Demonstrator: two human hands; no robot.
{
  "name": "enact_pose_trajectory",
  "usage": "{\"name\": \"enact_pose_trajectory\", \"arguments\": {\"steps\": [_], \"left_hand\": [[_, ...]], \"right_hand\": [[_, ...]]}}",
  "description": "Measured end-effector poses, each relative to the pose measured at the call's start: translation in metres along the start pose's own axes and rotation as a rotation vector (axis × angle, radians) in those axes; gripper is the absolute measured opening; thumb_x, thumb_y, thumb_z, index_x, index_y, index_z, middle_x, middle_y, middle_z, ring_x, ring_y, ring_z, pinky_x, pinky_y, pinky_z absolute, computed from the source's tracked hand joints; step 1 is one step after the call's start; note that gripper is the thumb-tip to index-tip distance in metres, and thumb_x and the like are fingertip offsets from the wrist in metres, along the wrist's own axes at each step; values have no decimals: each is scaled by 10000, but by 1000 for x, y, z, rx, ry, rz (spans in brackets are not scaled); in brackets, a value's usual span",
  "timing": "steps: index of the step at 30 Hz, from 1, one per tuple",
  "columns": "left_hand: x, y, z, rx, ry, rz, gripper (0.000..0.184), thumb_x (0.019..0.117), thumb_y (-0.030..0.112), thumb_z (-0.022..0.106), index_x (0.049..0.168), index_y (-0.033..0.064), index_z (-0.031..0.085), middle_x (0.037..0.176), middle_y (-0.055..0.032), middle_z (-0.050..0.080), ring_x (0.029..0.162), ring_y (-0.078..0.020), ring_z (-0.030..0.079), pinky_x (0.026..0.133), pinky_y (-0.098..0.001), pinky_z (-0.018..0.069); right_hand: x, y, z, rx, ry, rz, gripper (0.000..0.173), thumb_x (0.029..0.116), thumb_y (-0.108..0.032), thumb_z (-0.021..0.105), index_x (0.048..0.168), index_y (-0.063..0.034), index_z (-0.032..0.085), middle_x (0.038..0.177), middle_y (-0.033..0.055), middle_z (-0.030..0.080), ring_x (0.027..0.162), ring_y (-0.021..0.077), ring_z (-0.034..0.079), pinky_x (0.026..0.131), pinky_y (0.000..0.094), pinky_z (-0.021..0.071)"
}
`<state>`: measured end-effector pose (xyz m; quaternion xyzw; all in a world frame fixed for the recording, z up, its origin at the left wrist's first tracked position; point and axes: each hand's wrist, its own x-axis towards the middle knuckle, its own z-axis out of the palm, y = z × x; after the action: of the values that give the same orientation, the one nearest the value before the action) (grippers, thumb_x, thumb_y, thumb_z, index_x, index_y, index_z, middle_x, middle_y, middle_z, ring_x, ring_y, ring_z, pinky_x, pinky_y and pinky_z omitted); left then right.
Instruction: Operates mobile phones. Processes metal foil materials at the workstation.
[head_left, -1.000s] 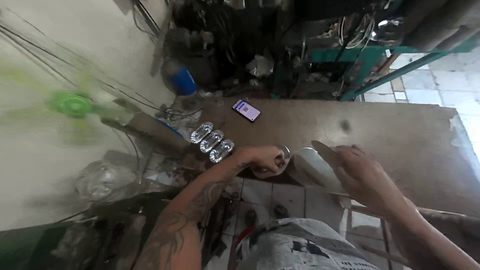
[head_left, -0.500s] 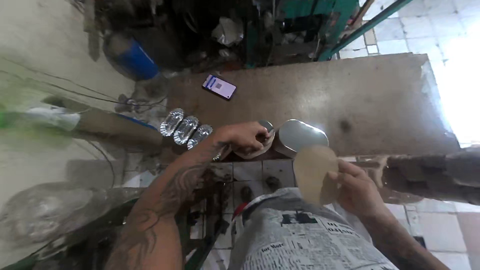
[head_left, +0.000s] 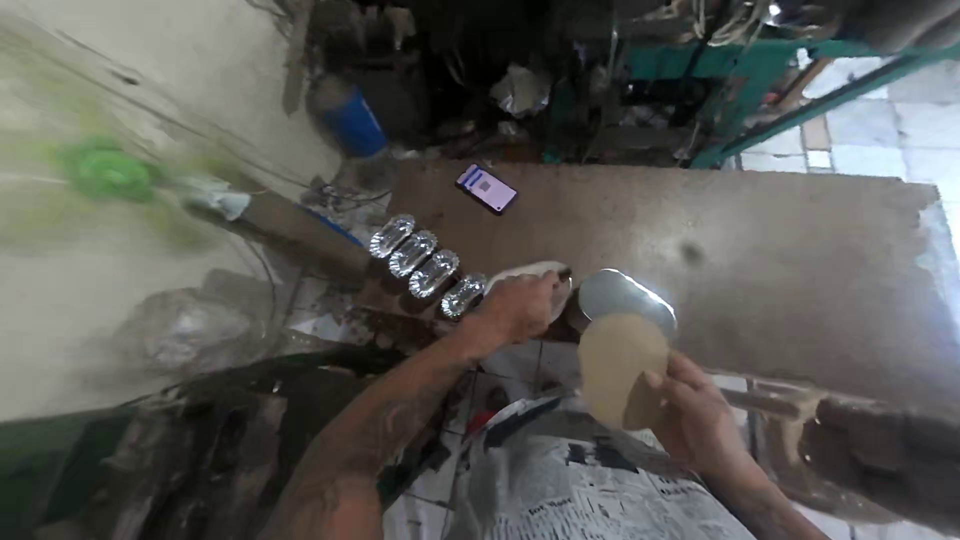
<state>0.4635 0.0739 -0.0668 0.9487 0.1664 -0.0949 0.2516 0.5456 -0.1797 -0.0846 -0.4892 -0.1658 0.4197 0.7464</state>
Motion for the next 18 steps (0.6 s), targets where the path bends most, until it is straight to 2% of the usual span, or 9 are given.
{"name": "enact_pose_trajectory", "arguments": {"steps": [2, 3, 5, 8, 11, 12, 14, 16, 18], "left_hand": [[-38, 9, 0, -271, 407, 110, 308, 918, 67, 511, 1162, 3, 689, 910, -130, 692, 818, -235, 685, 719, -430, 579], [-56, 22, 1, -517, 552, 122, 324, 899, 38, 473, 1132, -27, 688, 939, -99, 694, 849, -151, 669, 752, -341, 573], [-86, 48, 11, -1024, 670, 72, 325, 908, 12, 440, 1159, -39, 641, 1015, -19, 709, 928, -23, 670, 840, -253, 578], [-121, 46, 29, -1257, 863, -9, 389, 862, -29, 427, 1205, -110, 591, 1082, -52, 691, 988, -7, 651, 908, -248, 556], [-174, 23, 35, -1376, 1001, -339, 357, 864, -14, 418, 1167, -74, 597, 1045, -22, 655, 945, 14, 617, 852, -211, 530], [-191, 17, 41, -1444, 1009, -440, 348, 873, -15, 426, 1176, -78, 585, 1028, -28, 625, 916, 3, 591, 819, -211, 511], [-223, 8, 51, -1645, 1066, -576, 311, 880, -43, 445, 1166, -36, 568, 971, -26, 606, 857, -39, 600, 765, -251, 534], [-261, 2, 64, -1851, 1231, -633, 257, 848, -43, 452, 1051, 58, 573, 884, 2, 617, 792, -61, 617, 703, -272, 547], [-292, -12, 91, -1935, 1497, -410, 264, 807, 6, 427, 774, 173, 629, 735, 56, 694, 688, -22, 667, 632, -229, 571]], "right_hand": [[26, -9, 8, 9, 44, -87, 244, 990, -88, 527, 1195, -122, 655, 1038, -6, 756, 917, 107, 731, 818, 328, 634], [36, -9, 19, -14, 53, -131, 255, 1004, -74, 494, 1224, -102, 622, 1051, -14, 746, 935, 107, 724, 834, 329, 629], [45, 1, 49, -94, -33, -150, 297, 1024, -83, 469, 1305, -72, 567, 1097, -34, 730, 968, 103, 715, 851, 339, 625], [42, 20, 81, -209, -300, -110, 350, 1038, -129, 471, 1374, -80, 557, 1141, -42, 716, 988, 99, 705, 848, 350, 626], [44, 37, 119, -186, -358, 49, 251, 1010, -86, 430, 1176, -156, 603, 939, -94, 733, 828, 47, 713, 741, 276, 628], [39, 45, 137, -195, -385, 119, 274, 990, -64, 398, 1159, -149, 595, 916, -98, 731, 796, 41, 712, 699, 266, 626], [28, 62, 172, -287, -558, 239, 319, 962, -45, 411, 1238, -98, 563, 973, -91, 715, 835, 38, 701, 734, 269, 621], [22, 77, 201, -300, -801, 416, 287, 945, -43, 486, 1210, -106, 579, 925, -52, 715, 762, 49, 689, 677, 261, 610], [17, 100, 231, -148, -1034, 626, 234, 951, -62, 588, 1150, -146, 676, 970, -1, 759, 823, 92, 723, 736, 297, 626]]}}
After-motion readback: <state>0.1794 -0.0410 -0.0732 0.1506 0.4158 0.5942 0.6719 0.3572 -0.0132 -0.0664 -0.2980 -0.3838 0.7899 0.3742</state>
